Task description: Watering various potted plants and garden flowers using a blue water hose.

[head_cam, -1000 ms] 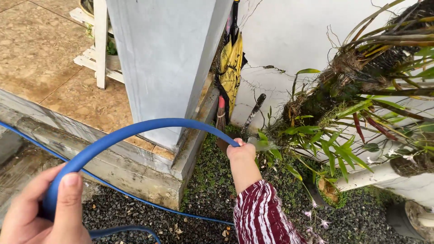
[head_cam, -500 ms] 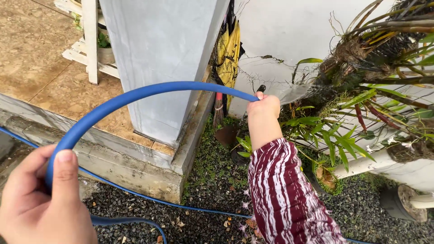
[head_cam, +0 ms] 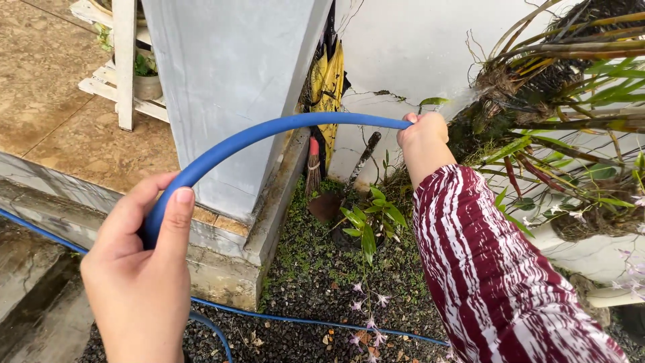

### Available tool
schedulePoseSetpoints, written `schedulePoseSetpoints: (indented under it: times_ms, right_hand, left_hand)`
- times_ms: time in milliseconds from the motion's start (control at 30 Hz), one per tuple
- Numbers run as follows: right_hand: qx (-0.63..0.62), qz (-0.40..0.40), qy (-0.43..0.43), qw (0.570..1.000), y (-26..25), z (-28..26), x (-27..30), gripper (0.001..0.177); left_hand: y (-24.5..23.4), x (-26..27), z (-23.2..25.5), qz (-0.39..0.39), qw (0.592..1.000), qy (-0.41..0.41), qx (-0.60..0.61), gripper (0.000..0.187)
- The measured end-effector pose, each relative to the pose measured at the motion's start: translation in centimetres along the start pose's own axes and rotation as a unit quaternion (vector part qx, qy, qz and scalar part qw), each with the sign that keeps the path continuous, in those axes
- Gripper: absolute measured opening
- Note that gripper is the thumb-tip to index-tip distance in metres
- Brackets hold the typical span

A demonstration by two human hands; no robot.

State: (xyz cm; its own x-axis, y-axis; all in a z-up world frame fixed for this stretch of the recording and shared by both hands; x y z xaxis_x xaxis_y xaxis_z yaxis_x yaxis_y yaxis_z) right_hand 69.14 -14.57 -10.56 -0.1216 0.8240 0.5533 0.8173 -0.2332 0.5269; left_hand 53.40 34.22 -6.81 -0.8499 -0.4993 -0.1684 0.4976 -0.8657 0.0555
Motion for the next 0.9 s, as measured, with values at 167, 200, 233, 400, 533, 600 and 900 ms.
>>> schedulePoseSetpoints:
  times_ms: [167, 200, 233, 400, 533, 600, 900]
  right_hand:
    - [-0.012, 0.043, 0.062, 0.997, -2.8, 3.4, -3.3, 0.005]
    - [0.014, 0.073, 0.07, 0.995, -3.6, 4.3, -4.5, 0.004]
    - [0.014, 0.072, 0.071, 0.995, -4.6, 5.1, -4.0, 0.004]
    - [0.031, 0.133, 0.073, 0.988, -8.0, 7.2, -0.4, 0.005]
    - [0.069, 0.114, 0.027, 0.991, -7.7, 7.5, -2.3, 0.007]
    - [0.087, 0.082, 0.009, 0.993, -7.7, 7.9, -3.7, 0.013]
    - [0.07, 0.18, 0.114, 0.974, -17.3, 13.0, -3.2, 0.009]
  left_hand:
    - [-0.3, 0.8, -0.4, 0.012, 0.999, -0.03, -0.027, 0.024]
    - [-0.4, 1.0, -0.7, 0.014, 0.999, -0.046, -0.018, 0.024]
    - [-0.5, 1.0, -1.1, 0.015, 0.999, -0.045, -0.018, 0.024]
    - [-1.5, 1.1, -1.6, 0.043, 0.999, -0.012, -0.018, 0.025]
    - [-2.0, 1.1, -1.1, 0.052, 0.998, -0.018, -0.01, 0.025]
    - [-2.3, 1.2, -1.8, 0.057, 0.998, -0.018, -0.022, 0.026]
    - [-3.6, 1.2, -2.4, 0.074, 0.996, 0.037, -0.032, 0.021]
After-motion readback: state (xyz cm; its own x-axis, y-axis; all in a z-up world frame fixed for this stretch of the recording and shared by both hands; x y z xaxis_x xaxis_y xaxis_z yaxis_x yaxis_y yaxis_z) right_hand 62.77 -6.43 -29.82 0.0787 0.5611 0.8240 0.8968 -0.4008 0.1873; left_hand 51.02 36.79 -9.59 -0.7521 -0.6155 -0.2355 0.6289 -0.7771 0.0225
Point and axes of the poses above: each hand's wrist, its own x-axis away from the middle knuckle, its own y-axis out of the palm, z = x × y, the point moved 4 cm from there along -x, towards the middle knuckle, and after that the axes turned 12 degrees about z, right-handed, at the moved point
